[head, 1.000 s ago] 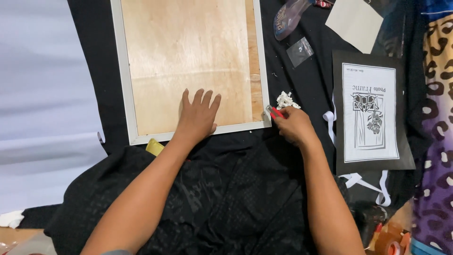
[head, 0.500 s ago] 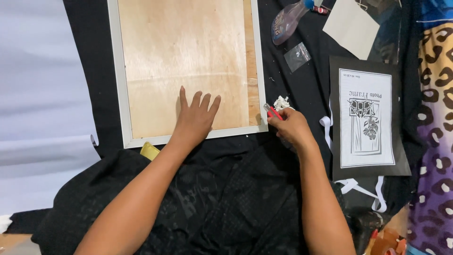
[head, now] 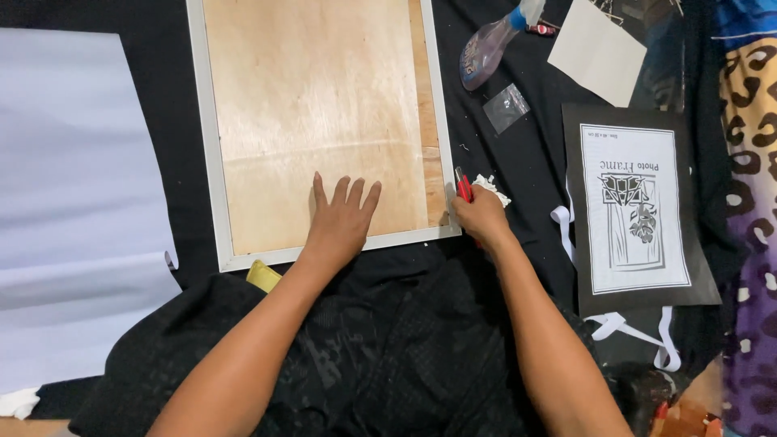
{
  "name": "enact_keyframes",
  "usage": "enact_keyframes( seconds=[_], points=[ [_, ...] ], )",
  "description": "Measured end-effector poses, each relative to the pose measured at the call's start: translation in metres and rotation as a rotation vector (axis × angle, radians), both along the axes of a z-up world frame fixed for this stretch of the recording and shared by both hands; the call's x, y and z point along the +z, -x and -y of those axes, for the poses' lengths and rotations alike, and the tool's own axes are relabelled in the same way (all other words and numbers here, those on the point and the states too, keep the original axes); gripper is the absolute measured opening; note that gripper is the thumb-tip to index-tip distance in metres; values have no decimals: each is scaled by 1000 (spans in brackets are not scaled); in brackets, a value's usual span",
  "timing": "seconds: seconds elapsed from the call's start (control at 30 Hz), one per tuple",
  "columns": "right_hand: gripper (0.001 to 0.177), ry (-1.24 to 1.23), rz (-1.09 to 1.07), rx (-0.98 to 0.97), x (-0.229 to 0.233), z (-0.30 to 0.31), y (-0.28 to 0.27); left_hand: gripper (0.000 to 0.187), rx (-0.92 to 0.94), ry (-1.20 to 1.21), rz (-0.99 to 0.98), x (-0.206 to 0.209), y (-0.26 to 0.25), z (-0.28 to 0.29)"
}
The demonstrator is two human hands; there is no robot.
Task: Trimming the edges of a wooden board with a utility knife to fit it into a picture frame.
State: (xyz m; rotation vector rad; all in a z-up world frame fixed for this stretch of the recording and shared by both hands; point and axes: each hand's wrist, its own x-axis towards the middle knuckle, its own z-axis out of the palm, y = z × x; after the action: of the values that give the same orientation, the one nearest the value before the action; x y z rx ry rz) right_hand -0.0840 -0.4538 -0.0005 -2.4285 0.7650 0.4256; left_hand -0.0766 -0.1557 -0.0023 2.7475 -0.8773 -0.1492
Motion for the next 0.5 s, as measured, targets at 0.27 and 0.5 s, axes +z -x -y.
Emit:
enact_keyframes(
  seconds=[0.27,0.5],
  points=[
    [45,46,222,-76,-8,-14,-60,87,187,-52,-209,26,-39,-27],
    [51,379,146,125,-26,-32,-89,77,969,178,-268,48,-78,-123]
  ],
)
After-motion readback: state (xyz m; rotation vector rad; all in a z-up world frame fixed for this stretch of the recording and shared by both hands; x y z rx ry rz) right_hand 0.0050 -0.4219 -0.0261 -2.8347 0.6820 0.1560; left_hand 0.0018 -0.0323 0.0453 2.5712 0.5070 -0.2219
